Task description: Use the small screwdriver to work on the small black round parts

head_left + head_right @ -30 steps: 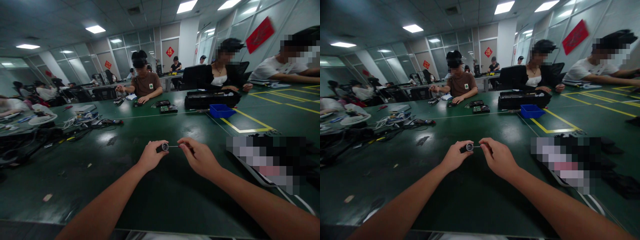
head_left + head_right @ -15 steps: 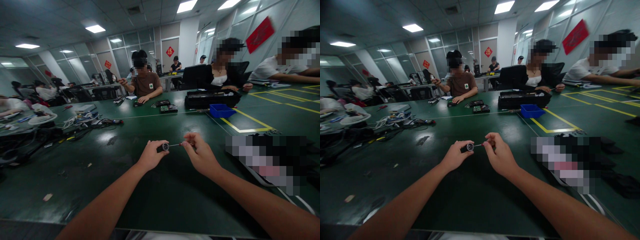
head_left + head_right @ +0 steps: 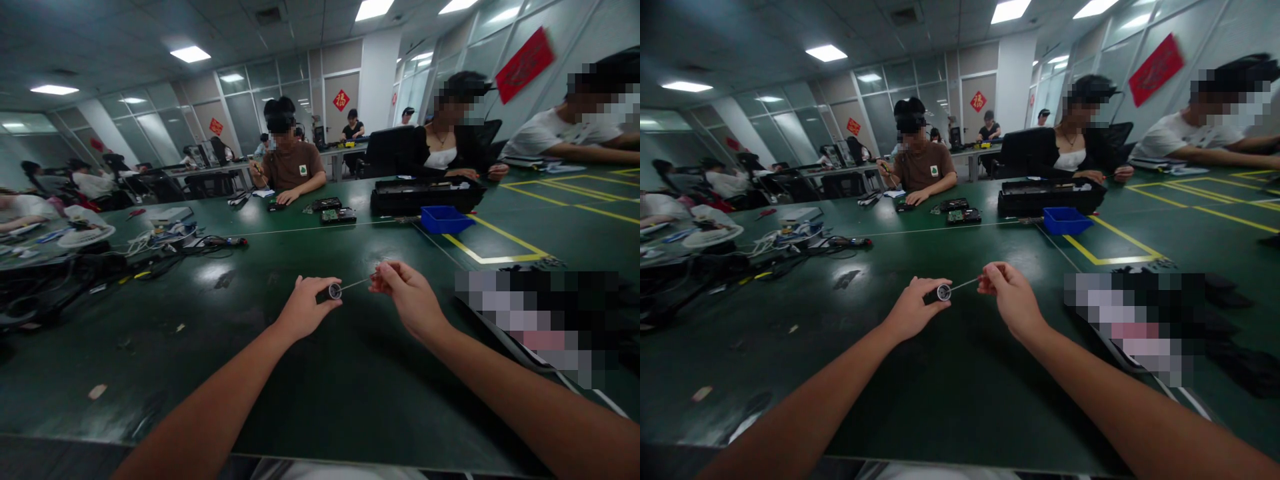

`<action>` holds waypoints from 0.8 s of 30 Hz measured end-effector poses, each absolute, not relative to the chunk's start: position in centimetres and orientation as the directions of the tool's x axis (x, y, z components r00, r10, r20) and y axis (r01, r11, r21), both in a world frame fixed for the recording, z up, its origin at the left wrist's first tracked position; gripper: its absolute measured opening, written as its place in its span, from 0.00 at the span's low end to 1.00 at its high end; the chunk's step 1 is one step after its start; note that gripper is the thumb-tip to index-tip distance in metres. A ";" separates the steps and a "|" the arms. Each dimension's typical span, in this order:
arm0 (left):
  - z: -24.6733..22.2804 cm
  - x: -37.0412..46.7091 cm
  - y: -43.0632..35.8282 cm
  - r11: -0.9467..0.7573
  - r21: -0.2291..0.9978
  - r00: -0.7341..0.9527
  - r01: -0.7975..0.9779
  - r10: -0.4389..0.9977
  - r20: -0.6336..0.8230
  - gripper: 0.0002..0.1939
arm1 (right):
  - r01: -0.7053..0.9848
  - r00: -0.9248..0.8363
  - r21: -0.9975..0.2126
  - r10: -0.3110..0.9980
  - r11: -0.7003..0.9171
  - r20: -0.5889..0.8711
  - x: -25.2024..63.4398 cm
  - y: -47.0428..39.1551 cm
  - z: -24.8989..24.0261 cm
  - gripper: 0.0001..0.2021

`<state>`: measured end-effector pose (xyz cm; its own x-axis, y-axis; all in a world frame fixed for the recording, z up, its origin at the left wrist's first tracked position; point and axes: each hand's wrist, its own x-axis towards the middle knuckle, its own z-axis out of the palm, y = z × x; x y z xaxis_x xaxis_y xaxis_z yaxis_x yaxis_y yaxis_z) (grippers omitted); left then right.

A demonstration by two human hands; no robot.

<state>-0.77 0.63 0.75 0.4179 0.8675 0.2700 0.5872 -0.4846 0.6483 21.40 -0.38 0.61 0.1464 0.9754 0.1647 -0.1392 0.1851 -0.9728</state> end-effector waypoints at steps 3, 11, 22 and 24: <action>0.7 -0.8 0.6 -0.483 0.647 0.406 0.590 0.870 0.280 0.19 | -0.027 0.137 -0.968 0.960 0.249 0.243 21.1 -0.9 0.9 0.15; 0.5 -0.9 0.7 -0.487 0.635 0.410 0.600 0.868 0.279 0.19 | 0.295 0.074 -0.903 0.935 0.311 0.347 20.9 -2.4 2.6 0.15; 0.1 -1.1 0.9 -0.476 0.624 0.397 0.619 0.876 0.274 0.19 | 0.585 -0.085 -0.660 0.845 0.472 0.528 21.1 -3.1 2.7 0.10; 0.1 -1.1 0.9 -0.478 0.618 0.394 0.624 0.876 0.279 0.19 | 0.580 -0.151 -0.624 0.821 0.524 0.550 21.1 -3.1 2.8 0.08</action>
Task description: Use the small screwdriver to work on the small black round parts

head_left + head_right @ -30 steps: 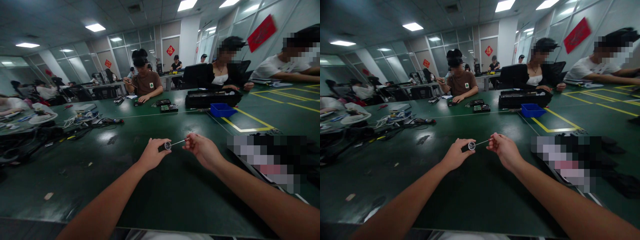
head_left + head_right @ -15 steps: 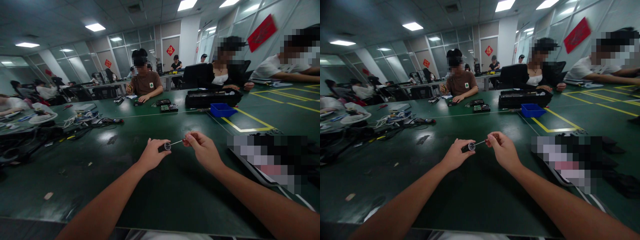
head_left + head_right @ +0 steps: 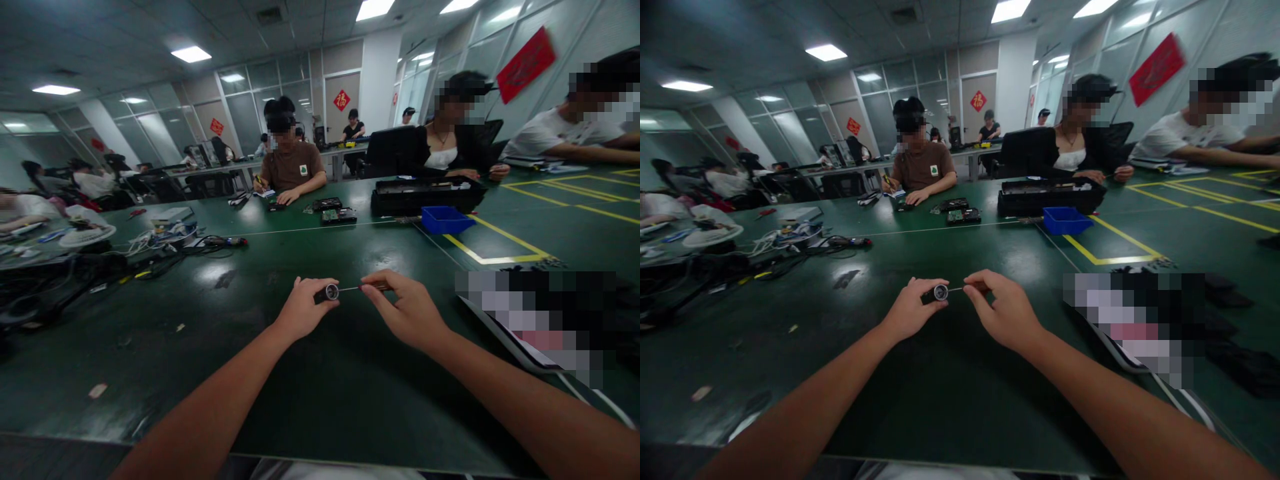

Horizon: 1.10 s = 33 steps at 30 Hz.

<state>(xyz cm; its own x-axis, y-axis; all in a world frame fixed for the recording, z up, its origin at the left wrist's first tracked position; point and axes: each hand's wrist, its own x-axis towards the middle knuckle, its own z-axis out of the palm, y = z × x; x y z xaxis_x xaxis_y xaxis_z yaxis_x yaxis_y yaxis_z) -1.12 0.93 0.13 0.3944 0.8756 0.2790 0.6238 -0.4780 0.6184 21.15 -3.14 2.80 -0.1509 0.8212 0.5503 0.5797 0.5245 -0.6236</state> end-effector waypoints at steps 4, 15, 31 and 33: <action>0.2 -1.1 0.8 -0.477 0.617 0.402 0.625 0.875 0.270 0.18 | 0.592 -0.219 -0.598 0.822 0.540 0.525 21.3 -3.3 3.2 0.09; 0.3 -1.0 0.7 -0.476 0.624 0.409 0.620 0.874 0.261 0.18 | 0.627 -0.207 -0.629 0.877 0.459 0.434 20.9 -3.5 3.1 0.16; 0.9 -1.0 0.6 -0.524 0.584 0.415 0.619 0.851 0.323 0.18 | -0.316 0.025 -0.948 1.000 0.023 0.016 20.8 -1.0 1.7 0.12; 0.9 -1.3 0.7 -0.518 0.566 0.423 0.641 0.854 0.302 0.18 | -0.404 0.035 -0.913 0.997 -0.048 -0.068 21.1 -0.6 1.4 0.12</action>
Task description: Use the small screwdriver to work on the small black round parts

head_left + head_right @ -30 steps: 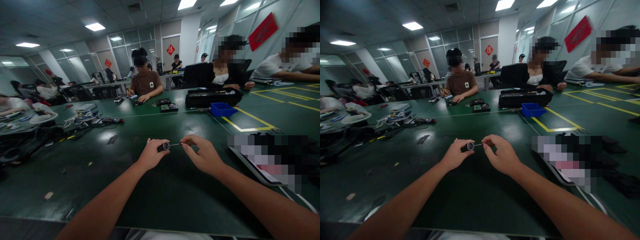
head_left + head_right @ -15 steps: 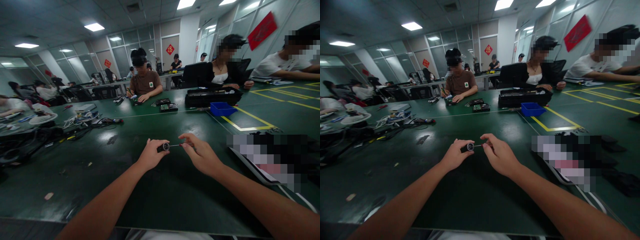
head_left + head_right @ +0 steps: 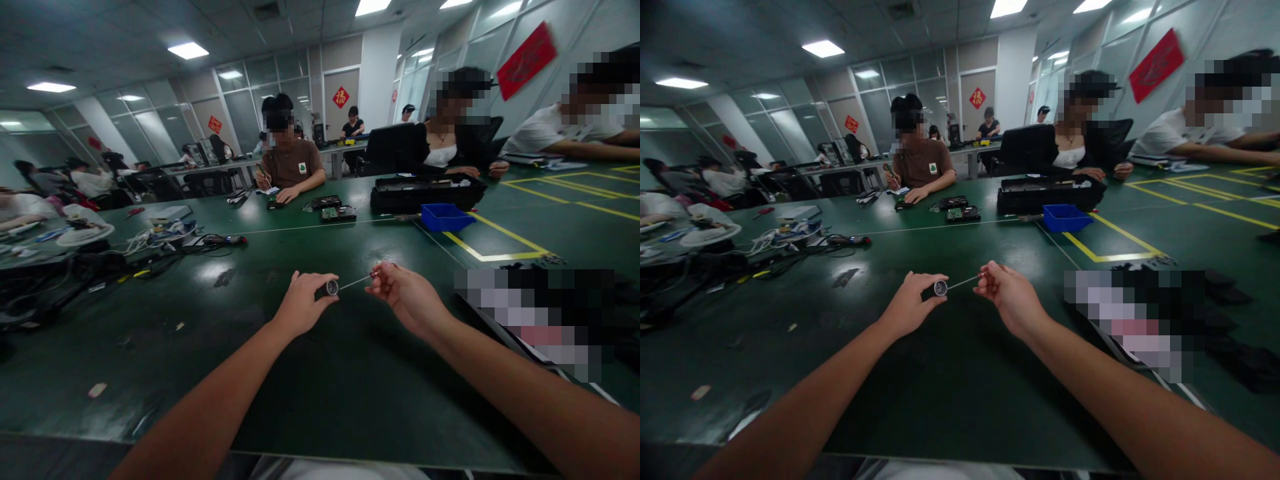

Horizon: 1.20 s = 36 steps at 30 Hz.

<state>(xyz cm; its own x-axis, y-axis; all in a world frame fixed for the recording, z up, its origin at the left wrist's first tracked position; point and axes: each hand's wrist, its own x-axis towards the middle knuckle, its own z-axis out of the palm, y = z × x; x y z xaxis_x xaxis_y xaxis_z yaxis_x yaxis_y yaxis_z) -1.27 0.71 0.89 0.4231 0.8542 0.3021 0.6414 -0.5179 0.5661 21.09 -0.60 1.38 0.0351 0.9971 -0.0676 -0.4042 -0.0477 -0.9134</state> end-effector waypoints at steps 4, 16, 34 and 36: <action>0.7 -1.7 1.0 -0.488 0.552 0.420 0.676 0.871 0.256 0.19 | -0.356 0.125 -0.933 0.992 0.046 0.001 21.1 -0.5 1.0 0.12; 1.0 -1.5 0.7 -0.497 0.553 0.428 0.668 0.866 0.260 0.19 | 0.012 0.054 -0.962 0.961 0.272 0.273 20.6 -1.6 1.1 0.15; 0.6 -1.4 0.7 -0.485 0.578 0.416 0.656 0.872 0.259 0.18 | 0.552 -0.151 -0.740 0.919 0.384 0.364 21.2 -2.9 2.6 0.14; 0.7 -1.3 0.6 -0.483 0.581 0.416 0.655 0.872 0.256 0.18 | 0.583 -0.125 -0.734 0.931 0.348 0.342 21.0 -2.9 2.6 0.17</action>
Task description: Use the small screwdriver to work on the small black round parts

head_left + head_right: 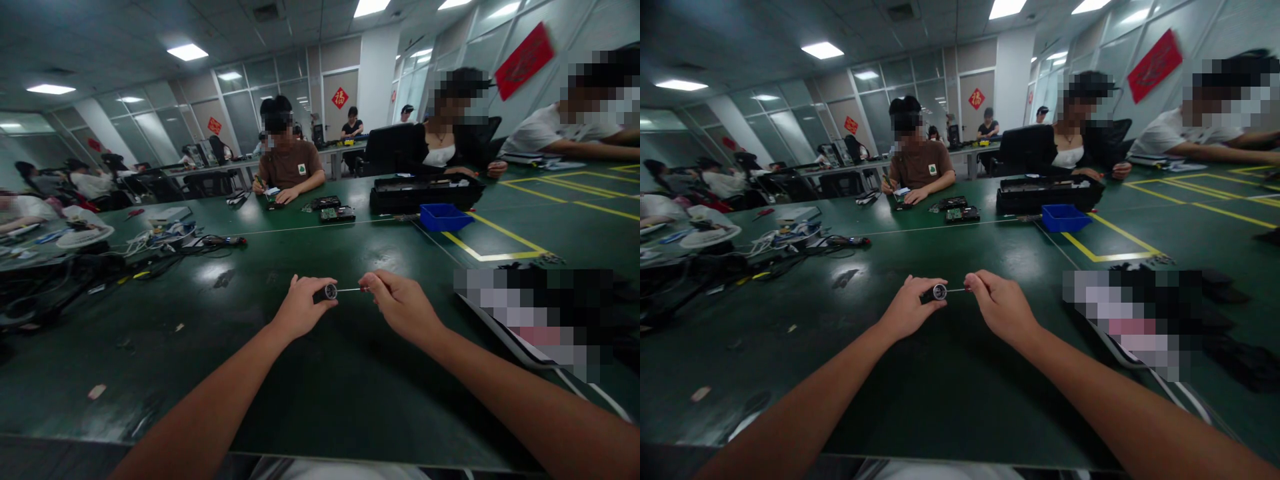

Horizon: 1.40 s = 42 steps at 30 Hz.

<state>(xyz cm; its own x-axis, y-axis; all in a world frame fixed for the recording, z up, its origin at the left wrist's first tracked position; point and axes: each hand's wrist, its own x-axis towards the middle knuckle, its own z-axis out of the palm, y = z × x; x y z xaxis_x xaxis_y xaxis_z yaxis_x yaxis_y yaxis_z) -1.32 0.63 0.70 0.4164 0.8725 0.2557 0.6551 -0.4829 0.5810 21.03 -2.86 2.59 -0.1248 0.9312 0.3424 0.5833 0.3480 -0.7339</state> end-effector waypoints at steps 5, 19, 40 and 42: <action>0.7 -1.2 0.6 -0.483 0.579 0.424 0.657 0.871 0.246 0.18 | 0.575 -0.126 -0.716 0.907 0.396 0.401 20.7 -3.3 2.8 0.12; 1.0 -1.3 0.8 -0.467 0.550 0.369 0.693 0.884 0.287 0.18 | 0.011 0.018 -0.978 0.978 0.207 0.207 20.5 -1.7 1.9 0.13; 0.9 -1.5 0.9 -0.496 0.536 0.414 0.683 0.868 0.275 0.19 | 0.009 0.034 -0.978 0.977 0.209 0.209 20.7 -1.2 0.7 0.16; 0.9 -1.5 0.9 -0.509 0.537 0.422 0.673 0.860 0.287 0.19 | 0.048 0.019 -0.972 0.973 0.231 0.232 20.7 -1.4 1.0 0.16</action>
